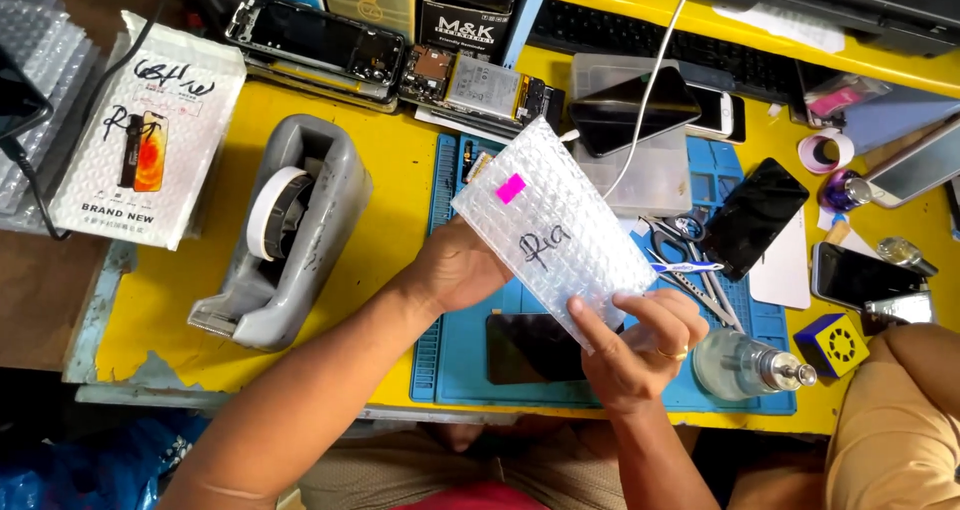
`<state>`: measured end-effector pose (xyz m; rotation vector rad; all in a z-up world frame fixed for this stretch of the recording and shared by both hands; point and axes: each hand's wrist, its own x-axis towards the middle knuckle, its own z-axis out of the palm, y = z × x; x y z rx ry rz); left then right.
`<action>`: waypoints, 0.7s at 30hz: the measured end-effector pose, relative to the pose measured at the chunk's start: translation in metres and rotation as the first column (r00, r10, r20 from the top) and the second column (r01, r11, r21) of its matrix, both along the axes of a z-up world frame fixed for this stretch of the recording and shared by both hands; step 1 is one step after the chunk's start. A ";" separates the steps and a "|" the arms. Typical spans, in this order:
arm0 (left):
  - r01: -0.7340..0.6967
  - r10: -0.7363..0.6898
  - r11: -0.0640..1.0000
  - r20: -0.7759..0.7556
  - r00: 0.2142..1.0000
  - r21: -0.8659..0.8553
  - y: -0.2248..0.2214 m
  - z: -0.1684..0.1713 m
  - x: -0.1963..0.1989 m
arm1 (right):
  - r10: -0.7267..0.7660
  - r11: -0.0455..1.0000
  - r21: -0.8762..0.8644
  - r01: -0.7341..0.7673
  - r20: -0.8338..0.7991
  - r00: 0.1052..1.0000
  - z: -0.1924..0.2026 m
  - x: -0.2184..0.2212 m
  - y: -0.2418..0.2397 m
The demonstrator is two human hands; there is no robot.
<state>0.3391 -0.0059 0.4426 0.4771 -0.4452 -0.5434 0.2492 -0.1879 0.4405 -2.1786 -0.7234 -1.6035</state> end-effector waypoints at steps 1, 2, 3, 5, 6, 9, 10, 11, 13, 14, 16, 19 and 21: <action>0.015 -0.015 1.000 0.005 1.000 0.007 -0.001 0.000 0.001 | -0.010 1.000 -0.002 0.010 0.002 1.000 -0.002 -0.001 -0.001; 0.030 -0.030 0.999 0.009 1.000 0.014 -0.001 0.000 0.002 | -0.020 1.000 -0.004 0.020 0.003 1.000 -0.005 -0.002 -0.002; 0.029 -0.029 0.999 0.009 1.000 0.015 -0.002 0.000 0.003 | -0.019 1.000 -0.003 0.019 0.003 1.000 -0.002 -0.004 -0.001; 0.050 -0.051 0.998 0.017 0.999 0.033 0.000 0.000 0.005 | -0.016 0.999 0.039 0.021 -0.131 0.991 0.004 -0.008 0.004; 0.044 -0.044 0.998 0.014 0.999 0.036 0.002 0.000 0.005 | -0.009 0.999 0.041 0.015 -0.133 0.991 0.000 -0.013 0.004; 0.005 -0.006 0.999 0.009 1.000 0.049 0.003 -0.005 0.007 | 0.201 0.937 0.344 -0.055 -0.406 0.891 -0.011 -0.020 0.003; -0.065 0.070 0.977 -0.017 0.997 0.204 -0.002 -0.010 0.009 | 0.169 0.862 0.501 0.083 -0.437 0.884 -0.015 -0.022 0.003; -0.132 0.154 0.924 -0.033 0.988 0.358 -0.003 -0.014 0.013 | 0.148 0.746 0.630 0.218 -0.476 0.867 -0.019 -0.021 0.005; -0.157 0.185 0.910 -0.038 0.982 0.383 -0.005 -0.019 0.012 | 0.252 0.627 0.742 0.237 -0.481 0.840 -0.016 -0.020 0.006; -0.149 0.179 0.902 -0.036 0.983 0.404 -0.007 -0.020 0.015 | 0.320 0.485 0.827 0.286 -0.472 0.822 -0.014 -0.017 0.005; -0.169 0.190 0.918 -0.023 0.982 0.358 -0.006 -0.024 0.013 | 0.395 0.437 0.841 0.318 -0.498 0.772 -0.006 -0.020 0.003; -0.165 0.169 0.914 0.022 0.985 0.371 -0.004 -0.021 0.012 | 0.495 0.319 0.885 0.339 -0.460 0.737 -0.008 -0.019 -0.009; -0.143 0.131 0.894 0.057 0.990 0.425 -0.005 -0.019 0.009 | 0.511 0.244 0.918 0.314 -0.397 0.763 -0.008 -0.020 -0.018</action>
